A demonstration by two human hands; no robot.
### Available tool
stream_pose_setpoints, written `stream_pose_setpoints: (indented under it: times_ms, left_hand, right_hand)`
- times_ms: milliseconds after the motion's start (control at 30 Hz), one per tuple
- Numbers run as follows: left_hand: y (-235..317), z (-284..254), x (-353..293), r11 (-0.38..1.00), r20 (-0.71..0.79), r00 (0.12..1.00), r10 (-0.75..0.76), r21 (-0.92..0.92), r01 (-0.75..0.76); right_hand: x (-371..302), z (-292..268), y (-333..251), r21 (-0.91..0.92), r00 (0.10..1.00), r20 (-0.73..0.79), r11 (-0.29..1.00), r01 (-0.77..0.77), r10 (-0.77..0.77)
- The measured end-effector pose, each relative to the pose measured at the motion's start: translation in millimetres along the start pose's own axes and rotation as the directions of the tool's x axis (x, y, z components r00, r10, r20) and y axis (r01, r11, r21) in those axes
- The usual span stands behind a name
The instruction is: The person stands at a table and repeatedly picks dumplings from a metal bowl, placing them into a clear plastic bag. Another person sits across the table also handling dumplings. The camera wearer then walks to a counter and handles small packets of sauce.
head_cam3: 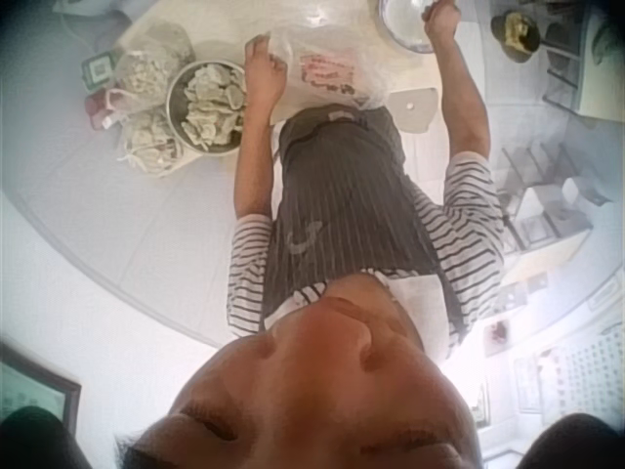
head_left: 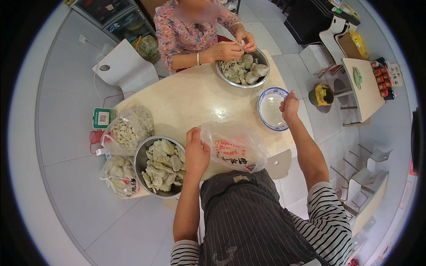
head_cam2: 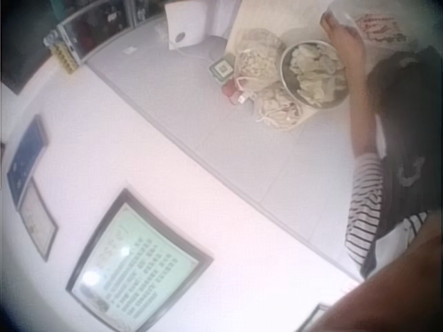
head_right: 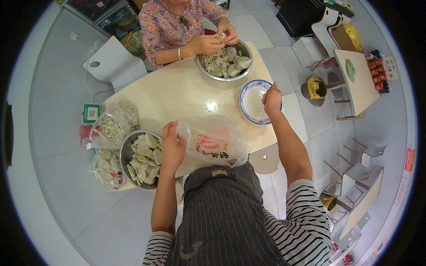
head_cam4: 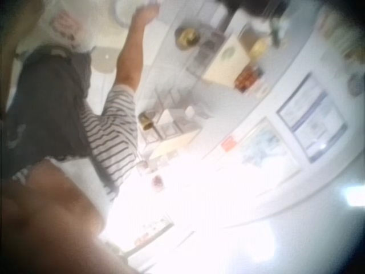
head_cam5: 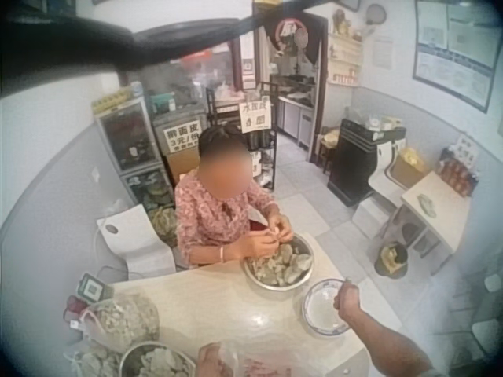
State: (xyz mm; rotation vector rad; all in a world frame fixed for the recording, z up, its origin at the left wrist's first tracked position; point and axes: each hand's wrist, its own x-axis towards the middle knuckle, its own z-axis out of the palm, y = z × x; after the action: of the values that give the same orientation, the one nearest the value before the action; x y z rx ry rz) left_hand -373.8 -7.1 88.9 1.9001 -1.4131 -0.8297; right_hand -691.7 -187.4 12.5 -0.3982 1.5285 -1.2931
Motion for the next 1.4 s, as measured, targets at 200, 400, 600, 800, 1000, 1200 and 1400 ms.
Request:
stream_pose_setpoints:
  times_ms: [200,400,600,800,1000,1200,1400]
  left_hand:
    - [-1.6,-4.4,-1.3,1.0,0.008,1.0,-0.011,0.012,0.01]
    - [1.9,-4.6,-9.3,0.957,-0.06,0.988,0.14,0.266,-0.119]
    - [17.4,-6.4,-11.8,0.973,-0.011,0.996,0.087,0.214,-0.082]
    - [13.8,-3.7,-6.6,0.98,0.021,0.997,0.073,0.186,-0.075]
    - [6.6,-0.7,-6.0,0.986,0.049,0.996,0.069,0.152,-0.076]
    - [7.3,-4.3,-3.4,0.994,0.043,0.997,0.071,0.085,-0.074]
    - [2.4,-4.9,3.6,0.993,0.04,0.996,0.083,0.084,-0.087]
  right_hand:
    - [4.4,1.2,3.0,-0.007,0.998,-0.066,1.0,-0.015,0.014]
    - [8.3,-5.6,7.8,-0.013,0.995,-0.098,1.0,-0.019,0.018]
    - [14.6,-10.0,14.3,-0.006,0.99,-0.143,1.0,-0.014,0.013]
    - [24.1,-26.8,18.7,-0.032,0.994,0.038,0.994,-0.106,0.107]
    - [17.8,-21.6,11.6,-0.063,0.995,0.039,0.994,-0.084,0.087]
    - [10.5,-16.8,10.7,-0.105,0.999,0.029,0.994,-0.031,0.034]
    - [6.5,-10.1,19.3,-0.172,0.996,-0.092,0.985,0.001,-0.017]
